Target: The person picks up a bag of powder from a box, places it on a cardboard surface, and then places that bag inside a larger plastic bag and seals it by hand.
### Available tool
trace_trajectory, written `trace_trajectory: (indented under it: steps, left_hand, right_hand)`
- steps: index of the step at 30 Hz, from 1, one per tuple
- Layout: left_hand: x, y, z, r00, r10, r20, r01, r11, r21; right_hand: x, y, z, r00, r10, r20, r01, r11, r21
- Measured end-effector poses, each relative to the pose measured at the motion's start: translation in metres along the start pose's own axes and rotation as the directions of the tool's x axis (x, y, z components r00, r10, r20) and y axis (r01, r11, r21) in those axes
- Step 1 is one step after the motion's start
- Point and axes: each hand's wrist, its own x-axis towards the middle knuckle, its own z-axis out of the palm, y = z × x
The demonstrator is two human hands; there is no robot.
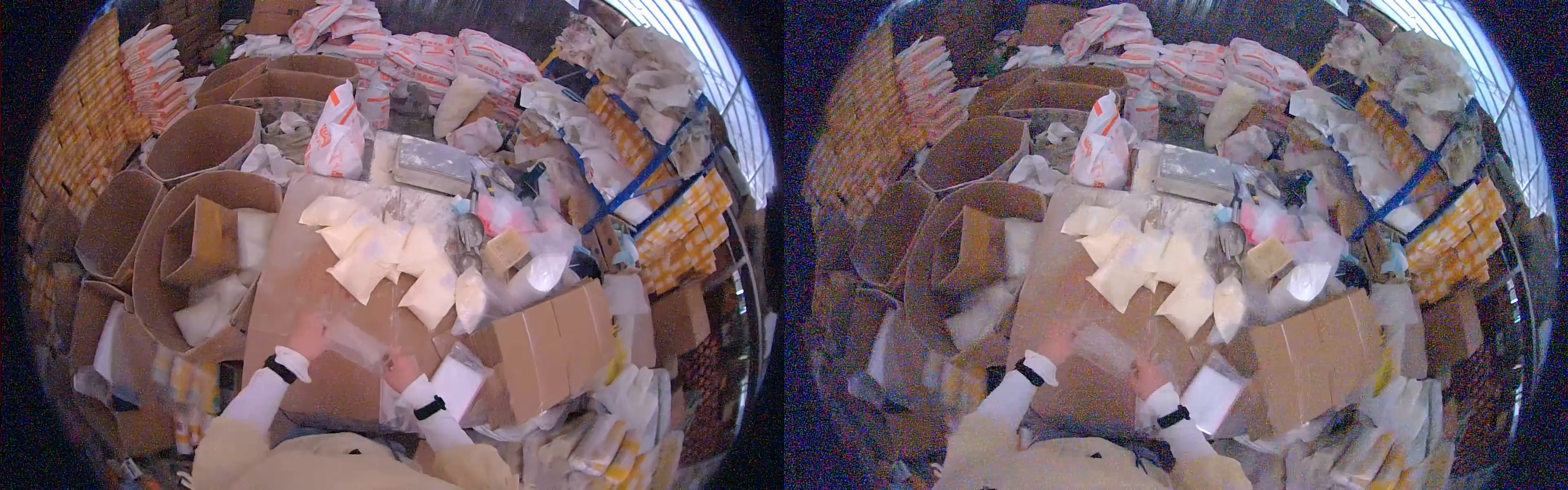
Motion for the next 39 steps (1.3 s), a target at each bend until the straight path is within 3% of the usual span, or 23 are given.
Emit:
trace_trajectory:
  steps: [3, 6, 9, 12, 15, 18, 19, 20, 21, 23, 26, 27, 29, 31, 33, 35, 38, 39]
  left_hand:
    - [-0.015, -0.009, 0.011, 0.934, 0.191, 0.304, -0.277, 0.922, 0.271]
    - [-0.033, 0.031, -0.011, 0.716, 0.602, 0.355, -0.686, 0.701, 0.195]
    - [-0.038, 0.030, -0.016, 0.748, 0.427, 0.509, -0.561, 0.816, 0.141]
    - [-0.029, -0.023, -0.002, 0.825, 0.470, 0.313, -0.490, 0.872, -0.017]
    - [-0.018, -0.053, 0.003, 0.918, 0.039, 0.395, 0.025, 0.988, -0.155]
    - [-0.007, -0.047, -0.010, 0.960, 0.019, 0.281, 0.006, 0.996, -0.088]
    - [-0.002, -0.047, -0.013, 0.945, -0.043, 0.324, 0.067, 0.996, -0.064]
    - [0.003, -0.048, -0.016, 0.925, -0.104, 0.365, 0.126, 0.991, -0.036]
    - [0.008, -0.050, -0.015, 0.900, -0.165, 0.404, 0.183, 0.983, -0.005]
    - [0.002, -0.080, 0.007, 0.936, -0.114, 0.334, 0.121, 0.993, 0.000]
    - [0.016, -0.051, -0.017, 0.900, -0.210, 0.382, 0.183, 0.977, 0.108]
    - [0.019, -0.041, -0.028, 0.885, -0.237, 0.400, 0.197, 0.970, 0.139]
    - [0.024, -0.028, -0.044, 0.862, -0.277, 0.425, 0.217, 0.959, 0.183]
    - [0.025, -0.023, -0.051, 0.848, -0.296, 0.440, 0.229, 0.953, 0.200]
    - [0.026, -0.030, -0.050, 0.855, -0.282, 0.435, 0.235, 0.959, 0.158]
    - [0.029, -0.039, -0.047, 0.867, -0.255, 0.428, 0.237, 0.967, 0.098]
    - [0.029, -0.052, -0.047, 0.899, -0.214, 0.381, 0.243, 0.970, -0.029]
    - [0.030, -0.055, -0.046, 0.913, -0.203, 0.353, 0.246, 0.966, -0.082]
  right_hand:
    - [0.016, 0.029, 0.005, 0.989, -0.038, 0.140, 0.046, 0.998, -0.053]
    - [0.030, 0.035, -0.003, 0.920, -0.049, 0.389, 0.107, 0.986, -0.129]
    - [0.052, 0.010, -0.023, 0.769, -0.020, 0.639, 0.129, 0.984, -0.124]
    - [0.079, 0.005, -0.021, 0.685, -0.145, 0.714, 0.238, 0.971, -0.032]
    - [0.104, -0.001, -0.018, 0.637, -0.201, 0.744, 0.118, 0.979, 0.164]
    - [0.133, 0.000, -0.018, 0.619, -0.322, 0.717, 0.220, 0.947, 0.236]
    - [0.142, 0.002, -0.012, 0.756, -0.257, 0.603, 0.017, 0.927, 0.374]
    - [0.160, 0.013, -0.007, 0.826, -0.196, 0.528, -0.078, 0.888, 0.452]
    - [0.183, 0.031, 0.006, 0.880, -0.094, 0.465, -0.155, 0.870, 0.469]
    - [0.237, 0.080, 0.039, 0.929, 0.147, 0.339, -0.290, 0.860, 0.420]
    - [0.299, 0.146, 0.100, 0.885, 0.434, 0.169, -0.465, 0.803, 0.372]
    - [0.308, 0.132, 0.101, 0.852, 0.503, 0.143, -0.517, 0.768, 0.379]
    - [0.325, 0.107, 0.125, 0.762, 0.635, -0.125, -0.600, 0.766, 0.233]
    - [0.328, 0.081, 0.122, 0.724, 0.673, -0.152, -0.597, 0.722, 0.350]
    - [0.312, 0.049, 0.084, 0.779, 0.624, 0.060, -0.492, 0.549, 0.676]
    - [0.310, 0.054, 0.098, 0.834, 0.552, 0.013, -0.288, 0.414, 0.863]
    - [0.319, 0.063, 0.117, 0.832, 0.497, -0.245, -0.087, 0.553, 0.828]
    - [0.315, 0.059, 0.108, 0.853, 0.492, -0.175, -0.241, 0.669, 0.703]
